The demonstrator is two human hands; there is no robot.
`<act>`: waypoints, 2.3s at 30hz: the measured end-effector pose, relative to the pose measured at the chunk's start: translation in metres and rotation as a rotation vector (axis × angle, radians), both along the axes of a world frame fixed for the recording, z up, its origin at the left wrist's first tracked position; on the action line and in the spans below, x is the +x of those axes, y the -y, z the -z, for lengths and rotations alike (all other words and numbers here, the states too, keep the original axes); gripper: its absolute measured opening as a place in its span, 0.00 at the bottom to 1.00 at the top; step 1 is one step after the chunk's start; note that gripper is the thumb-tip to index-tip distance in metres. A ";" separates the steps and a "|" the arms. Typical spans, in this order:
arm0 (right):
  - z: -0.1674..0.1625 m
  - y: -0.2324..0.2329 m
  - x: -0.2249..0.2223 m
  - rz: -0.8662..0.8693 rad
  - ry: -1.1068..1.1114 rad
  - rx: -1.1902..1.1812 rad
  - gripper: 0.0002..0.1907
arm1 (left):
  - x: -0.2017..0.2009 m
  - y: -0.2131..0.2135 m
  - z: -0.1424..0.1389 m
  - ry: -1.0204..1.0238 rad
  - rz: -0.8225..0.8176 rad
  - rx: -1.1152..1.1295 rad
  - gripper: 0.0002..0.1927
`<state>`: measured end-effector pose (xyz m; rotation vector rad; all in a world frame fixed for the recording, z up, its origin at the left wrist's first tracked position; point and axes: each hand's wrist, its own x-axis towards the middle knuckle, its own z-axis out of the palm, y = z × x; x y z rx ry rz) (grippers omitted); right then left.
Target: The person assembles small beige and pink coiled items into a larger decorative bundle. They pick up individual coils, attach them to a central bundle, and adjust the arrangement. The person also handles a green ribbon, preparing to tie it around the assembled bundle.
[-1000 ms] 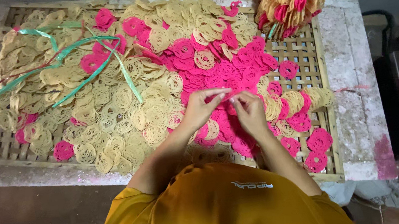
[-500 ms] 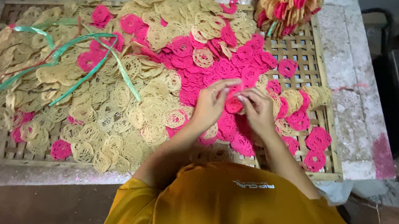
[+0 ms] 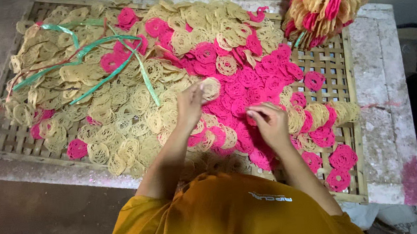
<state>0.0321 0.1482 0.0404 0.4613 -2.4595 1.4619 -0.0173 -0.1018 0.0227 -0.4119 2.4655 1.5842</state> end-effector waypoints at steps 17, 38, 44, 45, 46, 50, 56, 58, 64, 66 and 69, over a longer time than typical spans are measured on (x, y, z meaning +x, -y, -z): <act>0.002 0.008 -0.004 0.039 0.059 0.004 0.05 | 0.033 -0.052 -0.006 -0.287 0.286 0.413 0.18; 0.015 0.003 -0.004 0.072 0.202 -0.176 0.07 | 0.036 -0.062 -0.010 -0.374 0.286 0.652 0.15; 0.016 0.000 -0.003 0.060 0.186 -0.134 0.07 | 0.034 -0.061 -0.024 -0.233 0.378 0.676 0.14; 0.014 -0.002 -0.003 0.047 0.186 -0.130 0.07 | 0.031 -0.061 -0.028 -0.247 0.337 0.560 0.13; 0.011 -0.004 -0.003 0.106 0.088 -0.091 0.07 | 0.029 -0.063 -0.032 -0.258 0.294 0.444 0.12; -0.002 -0.015 -0.003 0.218 -0.082 -0.033 0.08 | 0.019 -0.068 -0.048 -0.618 0.371 0.025 0.10; -0.001 -0.005 0.002 0.080 0.083 -0.092 0.06 | 0.027 -0.068 -0.054 -0.483 0.502 0.343 0.13; 0.001 -0.005 0.000 0.098 0.129 -0.127 0.06 | 0.032 -0.050 -0.050 -0.571 0.608 0.060 0.20; 0.008 -0.003 -0.002 0.078 0.132 -0.282 0.07 | 0.075 -0.037 -0.010 -0.267 0.911 -0.689 0.38; 0.012 -0.001 -0.001 0.066 0.137 -0.309 0.07 | 0.073 -0.037 0.010 -0.263 0.865 -0.763 0.34; 0.016 0.001 0.000 0.066 0.178 -0.286 0.07 | 0.052 -0.028 0.029 -0.278 0.741 -0.712 0.27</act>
